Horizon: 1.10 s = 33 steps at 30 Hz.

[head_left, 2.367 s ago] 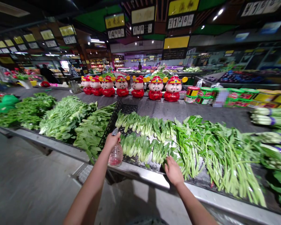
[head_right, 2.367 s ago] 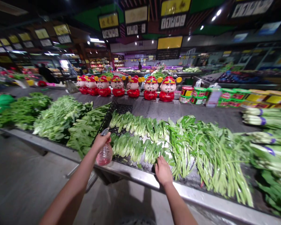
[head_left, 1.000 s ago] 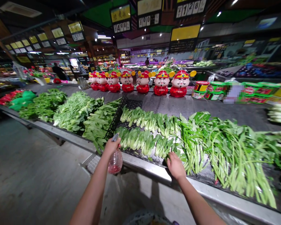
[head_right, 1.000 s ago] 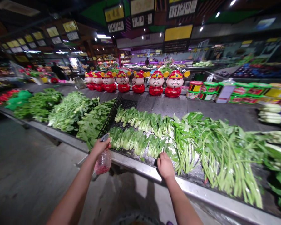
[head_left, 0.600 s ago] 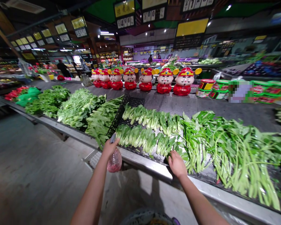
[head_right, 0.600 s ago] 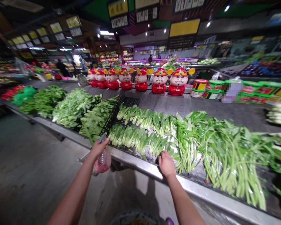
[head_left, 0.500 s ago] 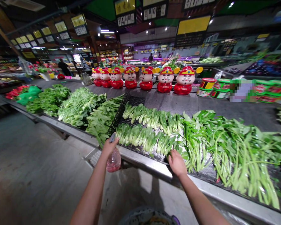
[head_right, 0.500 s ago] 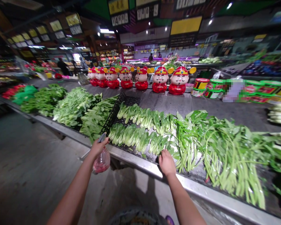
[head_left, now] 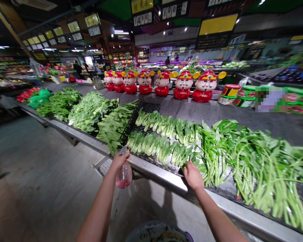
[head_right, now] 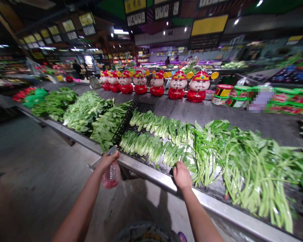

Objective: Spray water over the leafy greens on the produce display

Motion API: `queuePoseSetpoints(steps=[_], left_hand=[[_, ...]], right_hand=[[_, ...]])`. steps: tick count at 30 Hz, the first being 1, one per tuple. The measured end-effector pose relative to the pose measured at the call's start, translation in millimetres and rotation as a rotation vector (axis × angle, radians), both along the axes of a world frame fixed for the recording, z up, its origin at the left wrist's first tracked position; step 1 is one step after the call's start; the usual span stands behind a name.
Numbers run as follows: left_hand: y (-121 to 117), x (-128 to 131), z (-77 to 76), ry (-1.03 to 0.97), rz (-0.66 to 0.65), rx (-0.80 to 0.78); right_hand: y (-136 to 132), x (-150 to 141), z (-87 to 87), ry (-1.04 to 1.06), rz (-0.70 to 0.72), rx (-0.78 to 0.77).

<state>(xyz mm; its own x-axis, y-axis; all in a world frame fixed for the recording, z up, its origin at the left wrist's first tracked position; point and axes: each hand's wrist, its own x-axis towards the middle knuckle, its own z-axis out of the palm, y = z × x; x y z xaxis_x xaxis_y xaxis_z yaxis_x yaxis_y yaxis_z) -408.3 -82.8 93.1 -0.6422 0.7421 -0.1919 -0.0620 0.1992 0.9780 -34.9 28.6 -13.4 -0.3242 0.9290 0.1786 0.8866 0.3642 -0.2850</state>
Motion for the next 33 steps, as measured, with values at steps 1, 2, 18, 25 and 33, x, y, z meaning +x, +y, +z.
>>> queuePoseSetpoints(steps=[1, 2, 18, 25, 33], left_hand=[[-1, -1, 0.5, -0.018, 0.014, 0.02], [-2, -2, 1.4, -0.042, 0.019, 0.033], [-21, -15, -3.7, -0.2, -0.061, -0.183], [-28, -17, 13.3, -0.269, -0.203, -0.083], [-29, -1, 34.0, -0.228, -0.493, 0.031]], right_hand=[[0, 0, 0.7, 0.003, 0.001, -0.002], [0, 0, 1.5, 0.001, 0.001, -0.003], [-2, 0, 5.4, -0.023, 0.021, 0.01], [0, 0, 3.3, -0.05, 0.031, 0.027], [-2, 0, 4.8, -0.027, 0.015, 0.017]])
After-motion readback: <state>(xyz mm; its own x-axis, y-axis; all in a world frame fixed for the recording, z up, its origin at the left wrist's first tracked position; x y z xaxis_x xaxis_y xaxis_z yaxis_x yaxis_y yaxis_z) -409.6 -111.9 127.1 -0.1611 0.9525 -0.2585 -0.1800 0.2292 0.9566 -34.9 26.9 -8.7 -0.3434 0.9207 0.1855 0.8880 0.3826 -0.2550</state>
